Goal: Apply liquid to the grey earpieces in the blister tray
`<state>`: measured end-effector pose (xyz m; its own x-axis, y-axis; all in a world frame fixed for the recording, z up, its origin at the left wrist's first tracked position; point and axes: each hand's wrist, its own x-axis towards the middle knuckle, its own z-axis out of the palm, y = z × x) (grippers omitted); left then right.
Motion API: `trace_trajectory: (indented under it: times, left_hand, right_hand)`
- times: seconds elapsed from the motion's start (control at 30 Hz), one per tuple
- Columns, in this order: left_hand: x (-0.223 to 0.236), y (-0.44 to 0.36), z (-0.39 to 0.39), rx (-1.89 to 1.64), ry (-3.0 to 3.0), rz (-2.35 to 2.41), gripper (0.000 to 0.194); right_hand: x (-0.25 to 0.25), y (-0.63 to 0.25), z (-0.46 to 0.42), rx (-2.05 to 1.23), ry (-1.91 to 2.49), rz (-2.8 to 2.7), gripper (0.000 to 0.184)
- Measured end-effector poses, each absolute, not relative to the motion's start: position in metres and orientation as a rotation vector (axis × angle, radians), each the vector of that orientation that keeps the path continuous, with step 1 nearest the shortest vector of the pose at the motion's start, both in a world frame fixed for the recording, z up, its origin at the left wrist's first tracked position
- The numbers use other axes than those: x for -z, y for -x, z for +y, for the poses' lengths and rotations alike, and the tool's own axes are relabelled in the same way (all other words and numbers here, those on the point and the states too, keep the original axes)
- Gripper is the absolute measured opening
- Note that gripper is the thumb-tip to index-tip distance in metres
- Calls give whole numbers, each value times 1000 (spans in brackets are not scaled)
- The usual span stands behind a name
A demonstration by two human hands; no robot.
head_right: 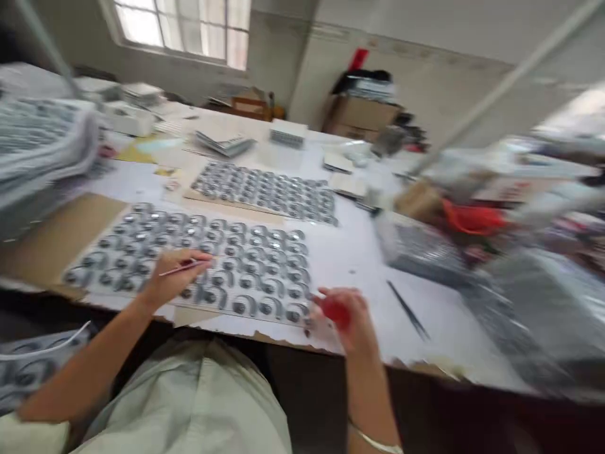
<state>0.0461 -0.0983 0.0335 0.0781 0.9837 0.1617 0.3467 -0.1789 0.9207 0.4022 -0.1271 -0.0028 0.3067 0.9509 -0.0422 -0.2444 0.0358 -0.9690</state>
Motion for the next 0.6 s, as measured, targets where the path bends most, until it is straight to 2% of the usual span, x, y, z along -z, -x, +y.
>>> trace_trajectory:
  times: [0.13, 0.23, 0.33, 0.47, 0.6]
  left_hand:
    - [-36, -60, -74, -1166, -1934, 1366, 17]
    - [-45, -72, -56, -1206, -2141, 1269, 15]
    - [-60, -71, -30, -1267, -2090, 1332, 18]
    - [-72, -47, 1, -1382, -1989, 1567, 16]
    - [-64, -27, 8, -1310, -2157, 1608, 17]
  right_hand:
    - [8, -401, -126, -1147, 1083, -870, 39]
    - [-2, -403, -117, -977, 1062, -912, 37]
    - [-21, -404, -94, -839, 937, -1008, 36]
    - [-48, -382, -54, -866, 897, -1146, 36]
    - [-63, -345, -21, -982, 945, -1117, 43]
